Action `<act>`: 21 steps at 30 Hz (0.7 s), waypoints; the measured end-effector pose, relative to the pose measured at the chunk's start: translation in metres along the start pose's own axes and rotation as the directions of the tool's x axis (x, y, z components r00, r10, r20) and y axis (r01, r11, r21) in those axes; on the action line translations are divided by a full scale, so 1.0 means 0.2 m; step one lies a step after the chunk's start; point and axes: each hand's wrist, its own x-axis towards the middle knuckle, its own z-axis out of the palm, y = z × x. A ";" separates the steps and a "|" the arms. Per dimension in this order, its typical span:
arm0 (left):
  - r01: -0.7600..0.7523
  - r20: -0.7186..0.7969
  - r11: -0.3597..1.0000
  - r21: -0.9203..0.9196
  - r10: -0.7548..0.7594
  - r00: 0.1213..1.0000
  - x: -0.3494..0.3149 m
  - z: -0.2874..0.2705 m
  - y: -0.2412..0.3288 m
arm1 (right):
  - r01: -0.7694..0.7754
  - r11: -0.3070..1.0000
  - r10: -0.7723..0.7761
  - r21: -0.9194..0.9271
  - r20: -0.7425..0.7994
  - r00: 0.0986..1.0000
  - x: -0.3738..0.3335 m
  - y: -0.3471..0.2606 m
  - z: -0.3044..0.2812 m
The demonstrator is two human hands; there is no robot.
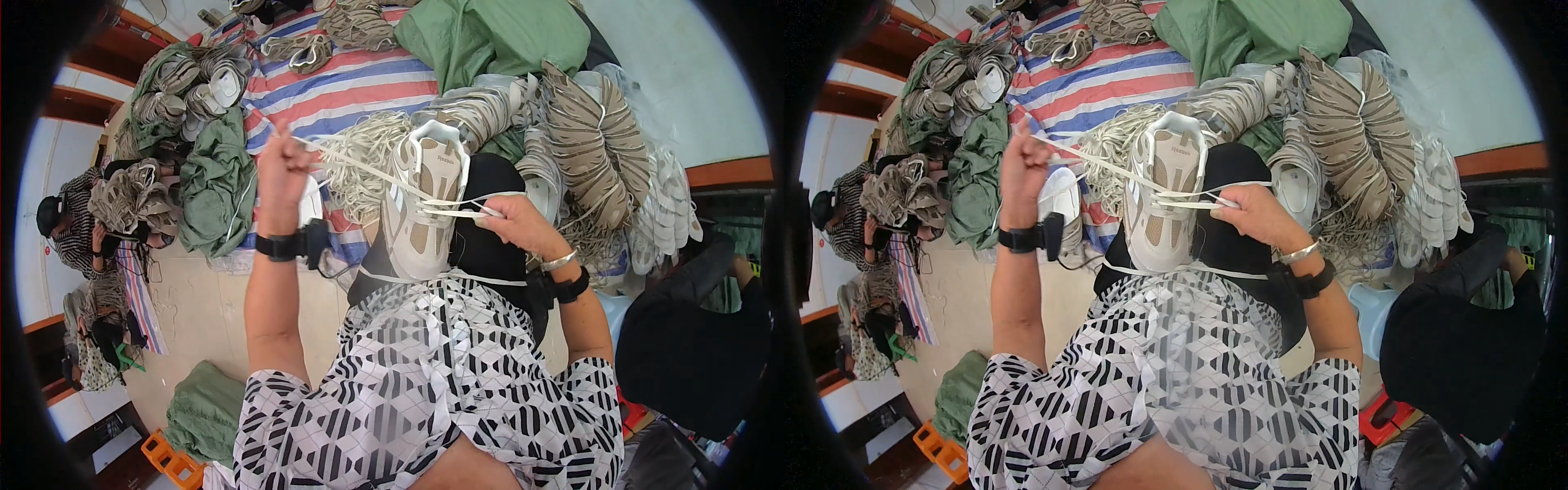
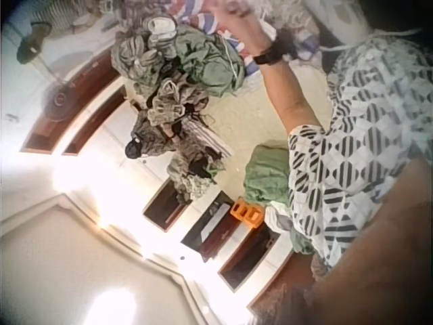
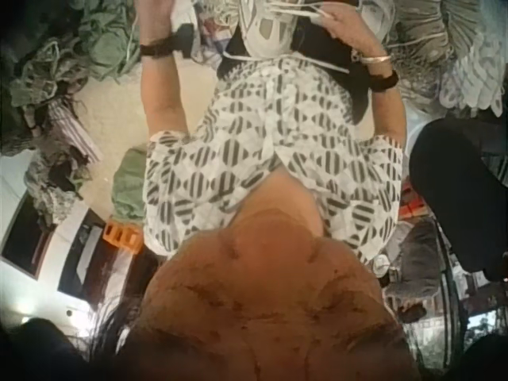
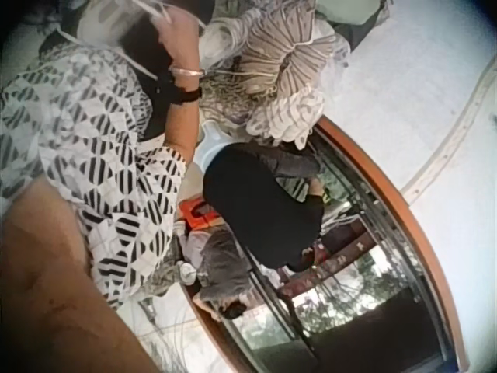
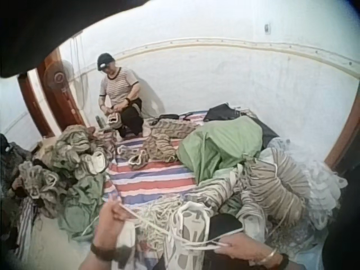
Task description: The person sits on the floor and threads a long white lace through the eyelets of a white sneaker. They pull the lace through multiple times, adjusting the tension and positioning of the shoe while surrounded by piles of laces and other shoe parts.
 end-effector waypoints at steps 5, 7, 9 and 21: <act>-0.092 -0.106 0.996 -0.006 0.091 0.990 0.11 -0.18 0.39 | -0.066 0.991 0.048 0.114 0.147 0.988 0.08 0.00 -0.05; -0.152 -0.164 0.988 -0.007 0.149 0.975 0.12 -0.23 0.51 | -0.068 0.964 -0.009 0.257 0.287 0.958 0.10 -0.02 -0.03; -0.198 -0.223 0.980 0.009 0.195 0.955 0.12 -0.28 0.61 | -0.103 0.976 0.049 0.190 0.268 0.962 0.12 -0.04 0.00; -0.330 -0.285 0.897 0.295 0.412 0.866 0.10 -0.44 0.84 | 0.279 0.917 -0.143 0.286 -0.416 0.898 0.13 -0.04 0.05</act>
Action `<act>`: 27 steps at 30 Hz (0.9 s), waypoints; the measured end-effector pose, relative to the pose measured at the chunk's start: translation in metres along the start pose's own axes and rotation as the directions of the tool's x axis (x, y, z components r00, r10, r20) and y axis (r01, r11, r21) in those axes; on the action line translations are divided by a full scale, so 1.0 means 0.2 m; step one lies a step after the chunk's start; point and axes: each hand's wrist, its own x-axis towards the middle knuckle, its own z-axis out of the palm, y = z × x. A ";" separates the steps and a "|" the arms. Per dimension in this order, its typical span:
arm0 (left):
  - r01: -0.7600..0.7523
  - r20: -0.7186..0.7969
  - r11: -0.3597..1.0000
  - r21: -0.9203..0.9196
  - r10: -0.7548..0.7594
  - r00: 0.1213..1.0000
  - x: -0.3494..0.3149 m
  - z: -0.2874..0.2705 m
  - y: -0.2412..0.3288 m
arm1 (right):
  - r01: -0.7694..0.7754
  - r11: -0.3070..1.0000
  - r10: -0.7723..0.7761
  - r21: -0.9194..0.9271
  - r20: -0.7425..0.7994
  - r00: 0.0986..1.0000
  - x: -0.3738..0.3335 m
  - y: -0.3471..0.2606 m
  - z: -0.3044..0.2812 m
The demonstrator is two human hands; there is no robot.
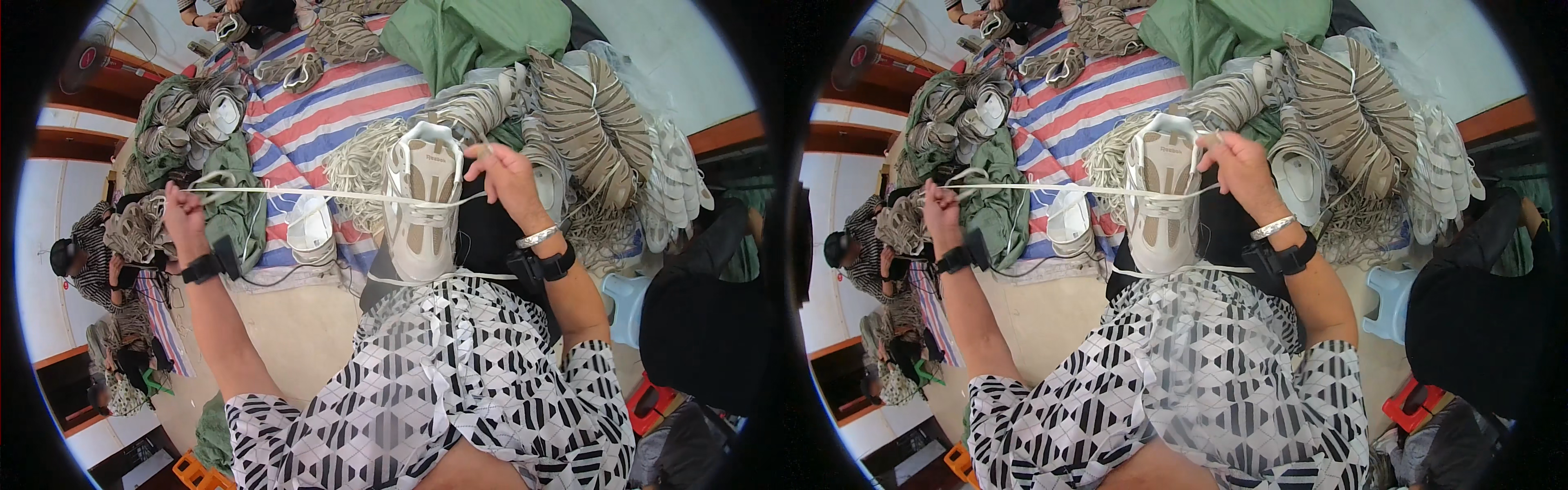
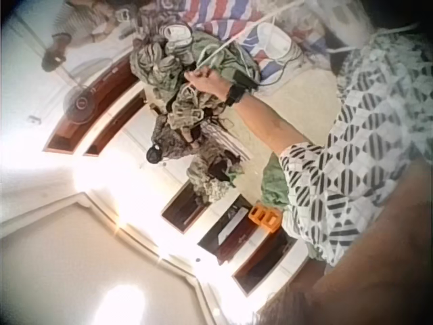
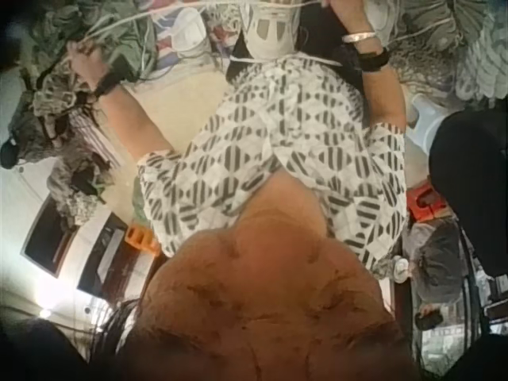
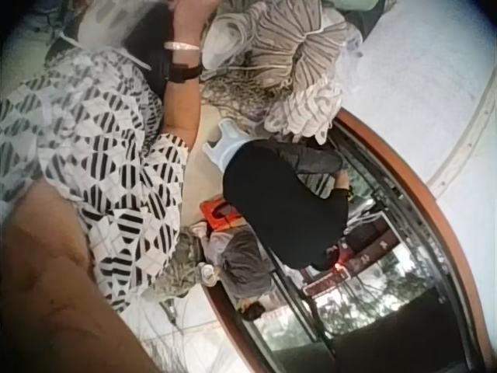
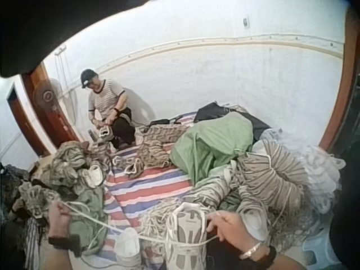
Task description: The person sits on the floor and threads a long white lace through the eyelets of a white sneaker. They pull the lace through multiple times, adjusting the tension and positioning of the shoe while surrounded by piles of laces and other shoe parts.
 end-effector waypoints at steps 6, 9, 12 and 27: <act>0.072 0.136 0.979 0.193 -0.100 0.986 -0.02 -0.16 -0.19 | 0.331 0.722 -0.070 -0.608 0.412 0.908 -0.16 0.06 -0.12; 0.002 0.052 0.699 0.716 -0.057 0.997 0.03 -0.38 -0.31 | -0.087 0.964 0.124 -0.252 0.138 0.983 -0.30 0.23 -0.36; -0.432 0.454 0.214 0.876 -0.066 0.889 -0.01 -0.53 -0.56 | -0.572 0.810 0.565 0.132 0.086 0.820 -0.36 0.43 -0.55; 0.019 0.561 0.840 0.543 -0.379 0.735 -1.19 0.57 -0.81 | 0.005 0.941 0.003 -0.340 0.023 1.000 -0.12 0.10 0.07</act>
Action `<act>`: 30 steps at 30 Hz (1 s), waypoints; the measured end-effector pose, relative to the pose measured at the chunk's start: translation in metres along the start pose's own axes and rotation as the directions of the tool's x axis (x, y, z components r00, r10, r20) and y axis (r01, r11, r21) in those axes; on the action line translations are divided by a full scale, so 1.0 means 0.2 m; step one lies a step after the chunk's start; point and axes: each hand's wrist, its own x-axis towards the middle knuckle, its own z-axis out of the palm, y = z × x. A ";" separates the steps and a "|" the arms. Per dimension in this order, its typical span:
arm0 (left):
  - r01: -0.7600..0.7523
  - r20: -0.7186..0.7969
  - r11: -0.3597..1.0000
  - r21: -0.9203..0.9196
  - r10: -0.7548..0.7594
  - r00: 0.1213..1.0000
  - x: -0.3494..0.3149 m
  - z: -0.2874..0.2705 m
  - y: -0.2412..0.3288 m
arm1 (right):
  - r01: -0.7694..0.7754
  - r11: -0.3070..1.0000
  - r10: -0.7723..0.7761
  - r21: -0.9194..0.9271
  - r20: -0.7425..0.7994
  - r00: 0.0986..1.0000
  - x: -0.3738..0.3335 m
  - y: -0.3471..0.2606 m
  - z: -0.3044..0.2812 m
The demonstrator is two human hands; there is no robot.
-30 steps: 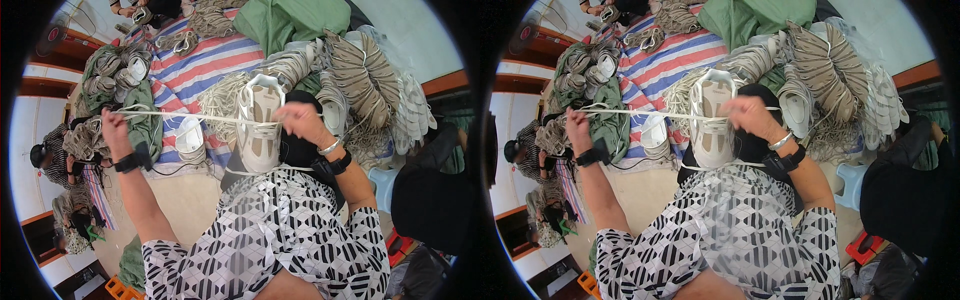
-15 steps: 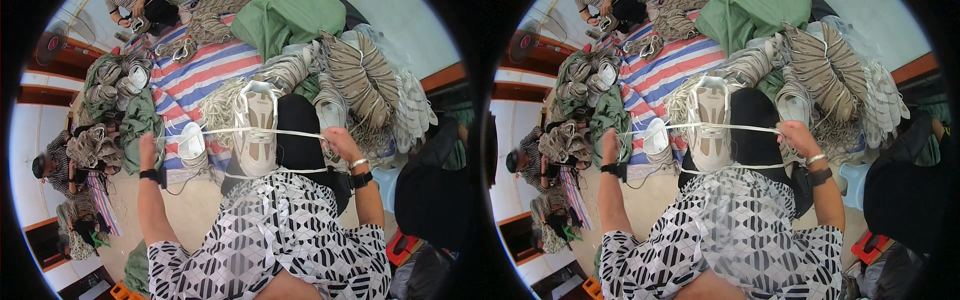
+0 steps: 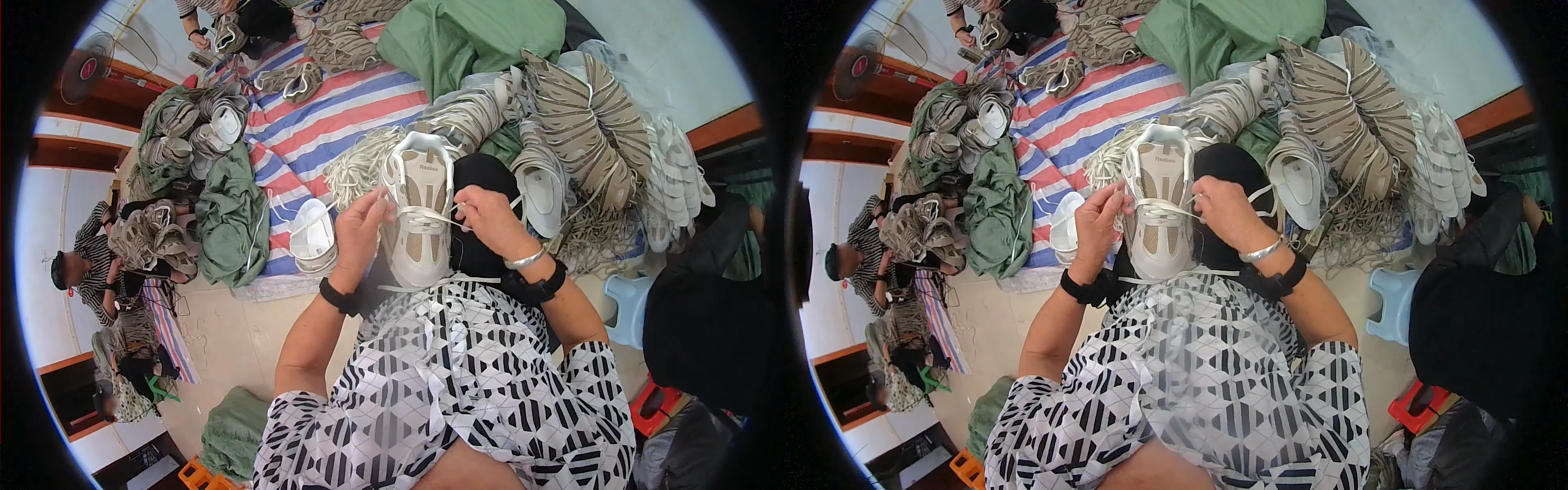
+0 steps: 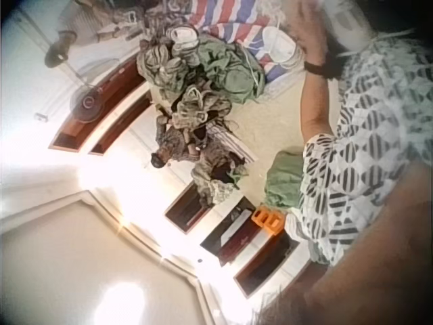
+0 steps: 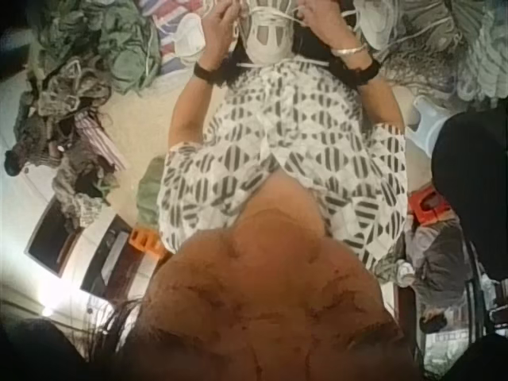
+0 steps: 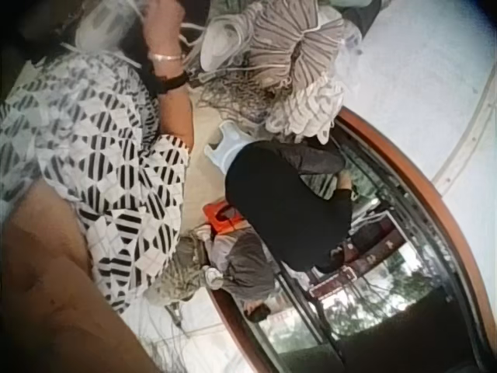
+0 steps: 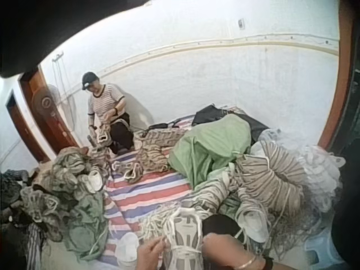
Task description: The person sits on the floor and threads a long white lace through the eyelets of a white sneaker. They pull the lace through multiple times, adjusting the tension and positioning of the shoe while surrounded by piles of laces and other shoe parts.
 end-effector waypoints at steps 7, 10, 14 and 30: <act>0.164 0.241 0.984 0.064 -0.175 0.955 -0.02 -0.06 -0.07 | 0.011 1.000 -0.012 -0.028 -0.041 0.999 -0.07 0.06 0.00; 0.041 0.254 0.989 0.144 -0.077 0.964 0.01 -0.06 -0.09 | -0.009 0.999 0.011 0.032 -0.058 0.998 -0.05 0.07 0.03; 0.022 0.213 0.982 0.186 -0.062 0.975 0.02 -0.02 -0.07 | 0.034 0.997 -0.040 -0.069 -0.083 0.996 -0.03 0.06 0.08; 0.227 0.113 0.971 -0.075 -0.218 0.969 0.00 0.03 -0.05 | 0.159 0.690 -0.105 -0.706 0.119 0.987 0.01 -0.02 0.08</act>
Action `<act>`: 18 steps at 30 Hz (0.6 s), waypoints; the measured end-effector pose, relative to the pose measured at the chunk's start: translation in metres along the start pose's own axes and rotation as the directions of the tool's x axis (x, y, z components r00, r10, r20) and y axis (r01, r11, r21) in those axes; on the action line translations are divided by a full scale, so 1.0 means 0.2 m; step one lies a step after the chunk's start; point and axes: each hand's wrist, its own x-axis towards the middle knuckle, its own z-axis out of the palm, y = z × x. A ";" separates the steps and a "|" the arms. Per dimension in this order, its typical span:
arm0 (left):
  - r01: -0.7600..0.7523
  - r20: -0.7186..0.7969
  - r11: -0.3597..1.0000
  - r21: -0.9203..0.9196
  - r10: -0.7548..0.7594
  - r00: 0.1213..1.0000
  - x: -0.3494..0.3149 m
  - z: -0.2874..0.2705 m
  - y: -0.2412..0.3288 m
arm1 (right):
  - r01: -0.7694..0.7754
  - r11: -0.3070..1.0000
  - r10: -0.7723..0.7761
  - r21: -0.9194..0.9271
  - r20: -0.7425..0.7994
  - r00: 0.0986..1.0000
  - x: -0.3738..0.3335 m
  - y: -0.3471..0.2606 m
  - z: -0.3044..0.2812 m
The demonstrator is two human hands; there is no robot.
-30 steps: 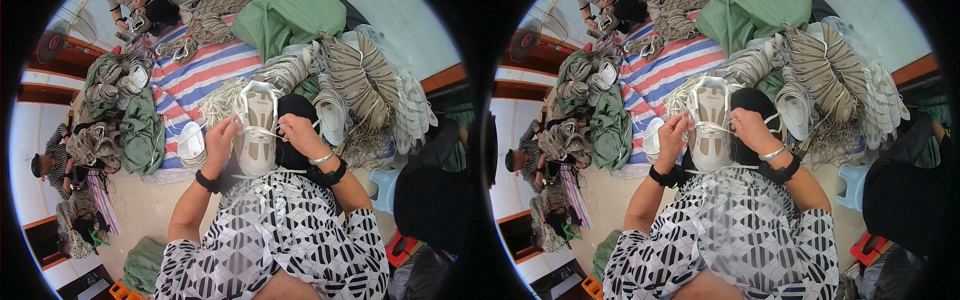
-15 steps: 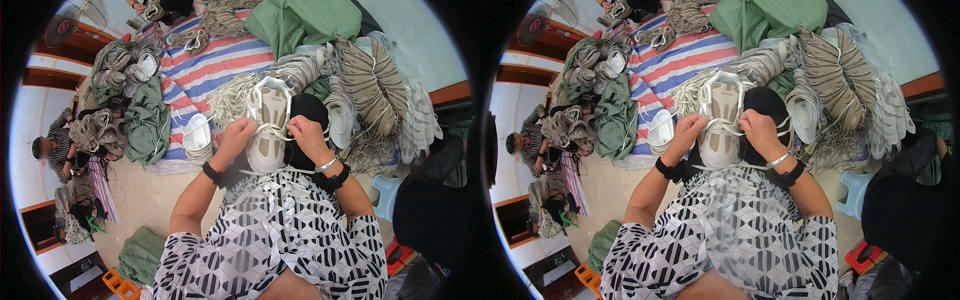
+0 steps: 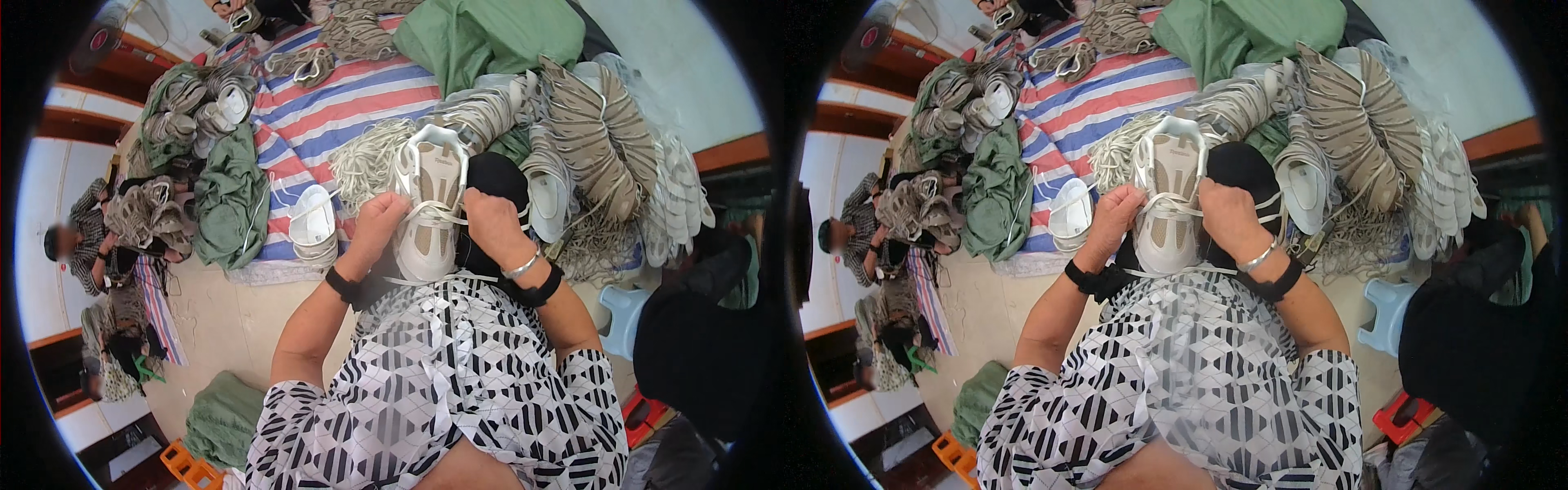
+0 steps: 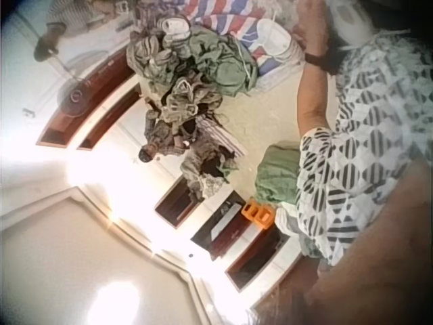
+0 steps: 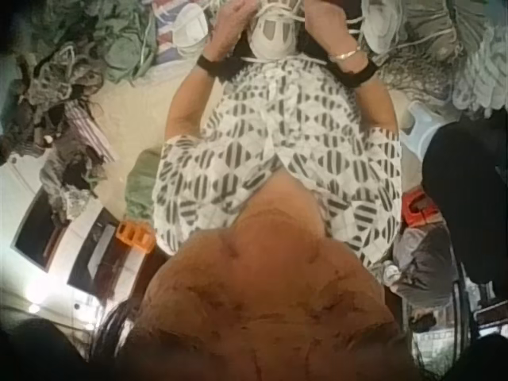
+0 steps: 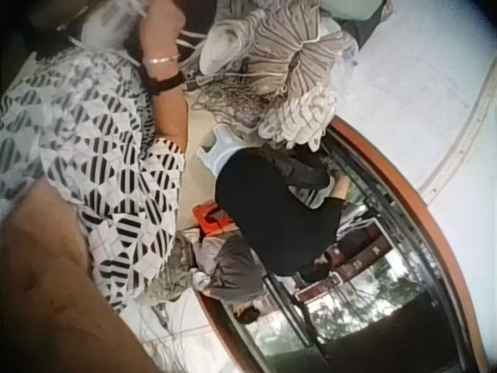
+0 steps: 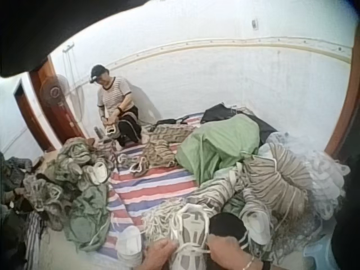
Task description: The person sits on the floor and threads a long white lace through the eyelets of a white sneaker. They pull the lace through multiple times, adjusting the tension and positioning of the shoe while surrounded by piles of laces and other shoe parts.
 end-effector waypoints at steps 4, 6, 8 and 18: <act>-0.067 -0.038 0.998 0.001 0.068 0.997 0.01 0.01 -0.04 | 0.007 0.977 -0.002 0.213 -0.027 1.000 0.00 -0.02 -0.01; -0.094 -0.091 0.996 0.012 0.095 0.991 0.01 0.02 -0.05 | -0.193 0.811 0.150 0.552 0.122 0.981 0.01 0.00 0.00; -0.210 -0.125 0.956 0.207 0.238 0.963 0.02 0.04 -0.05 | -0.280 0.629 0.216 0.726 0.182 0.959 0.02 0.03 0.00; -0.672 0.538 -0.019 0.740 0.615 0.576 0.15 -0.10 0.23 | 0.484 0.868 -0.492 -0.108 -0.055 0.869 0.10 0.04 -0.18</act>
